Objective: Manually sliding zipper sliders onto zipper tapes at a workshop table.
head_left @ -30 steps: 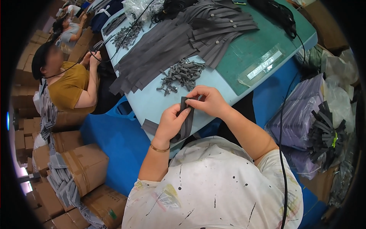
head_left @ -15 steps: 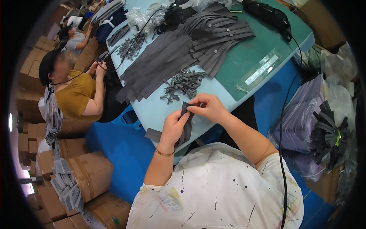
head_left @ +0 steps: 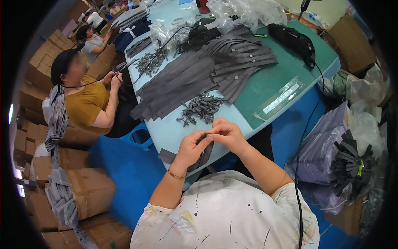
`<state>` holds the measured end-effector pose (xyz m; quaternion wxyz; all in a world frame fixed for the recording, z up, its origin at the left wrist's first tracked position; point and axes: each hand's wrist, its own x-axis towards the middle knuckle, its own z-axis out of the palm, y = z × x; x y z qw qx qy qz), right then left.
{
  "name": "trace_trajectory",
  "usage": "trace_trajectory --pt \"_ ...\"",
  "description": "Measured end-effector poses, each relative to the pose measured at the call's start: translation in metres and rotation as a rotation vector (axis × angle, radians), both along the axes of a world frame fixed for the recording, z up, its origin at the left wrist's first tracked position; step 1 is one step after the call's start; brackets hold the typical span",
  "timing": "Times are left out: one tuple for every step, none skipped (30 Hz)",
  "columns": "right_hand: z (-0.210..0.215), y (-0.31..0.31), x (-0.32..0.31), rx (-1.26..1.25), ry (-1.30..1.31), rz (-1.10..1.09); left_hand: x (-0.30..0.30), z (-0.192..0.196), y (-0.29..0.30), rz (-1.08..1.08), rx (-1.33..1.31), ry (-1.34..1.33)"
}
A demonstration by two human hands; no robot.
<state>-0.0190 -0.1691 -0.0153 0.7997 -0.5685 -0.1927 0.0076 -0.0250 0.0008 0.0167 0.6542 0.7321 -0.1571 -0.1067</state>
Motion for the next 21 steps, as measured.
trace_trajectory --pt "0.009 -0.005 -0.003 -0.002 0.068 0.017 0.001 0.0 -0.001 -0.056 0.038 -0.041" --pt "0.008 -0.01 0.002 -0.008 0.064 0.017 0.002 0.002 -0.001 -0.111 0.076 -0.082" --pt "0.007 -0.019 0.006 0.155 0.174 -0.098 0.0 0.017 -0.004 -0.177 0.09 0.14" --pt "0.009 -0.026 0.011 0.321 0.286 -0.199 0.001 0.019 -0.002 -0.17 0.086 0.138" --pt "0.014 -0.039 0.02 0.429 0.343 -0.279 0.005 0.022 0.001 -0.24 0.191 0.141" --pt "0.022 -0.055 0.03 0.533 0.399 -0.368 0.009 0.023 0.003 -0.318 0.292 0.143" --pt "0.027 -0.066 0.042 0.54 0.38 -0.424 0.013 0.028 0.004 -0.328 0.363 0.102" --pt "0.032 -0.075 0.051 0.547 0.359 -0.477 0.019 0.036 0.001 -0.32 0.359 0.096" --pt "0.03 -0.082 0.059 0.54 0.348 -0.466 0.029 0.045 -0.002 -0.314 0.419 0.095" --pt "0.029 -0.087 0.07 0.543 0.363 -0.491 0.041 0.055 -0.004 -0.296 0.481 0.091" --pt "0.03 -0.094 0.08 0.546 0.376 -0.516 0.056 0.063 -0.01 -0.301 0.407 0.093" --pt "0.035 -0.1 0.093 0.601 0.367 -0.555 0.071 0.069 -0.018 -0.296 0.334 0.095" --pt "0.038 -0.112 0.107 0.61 0.317 -0.628 0.085 0.075 -0.028 -0.281 0.212 0.1" --pt "0.042 -0.129 0.121 0.59 0.281 -0.667 0.1 0.076 -0.037 -0.274 0.089 0.103" --pt "0.044 -0.149 0.135 0.574 0.239 -0.718 0.116 0.076 -0.044 -0.258 0.085 0.084" --pt "0.048 -0.163 0.148 0.571 0.248 -0.806 0.132 0.07 -0.049 -0.149 0.252 -0.159" --pt "0.047 -0.18 0.156 0.549 0.211 -0.81 0.142 0.065 -0.049 -0.042 0.419 -0.398" --pt "0.053 -0.182 0.157 0.475 0.248 -0.851 0.143 0.062 -0.044 -0.027 0.42 -0.403" --pt "0.054 -0.181 0.156 0.381 0.312 -0.854 0.142 0.057 -0.037 0.126 0.476 -0.57" --pt "0.052 -0.18 0.151 0.286 0.376 -0.857 0.139 0.05 -0.028 0.28 0.531 -0.733" --pt "0.046 -0.175 0.142 0.284 0.375 -0.851 0.132 0.046 -0.019 0.318 0.488 -0.704"
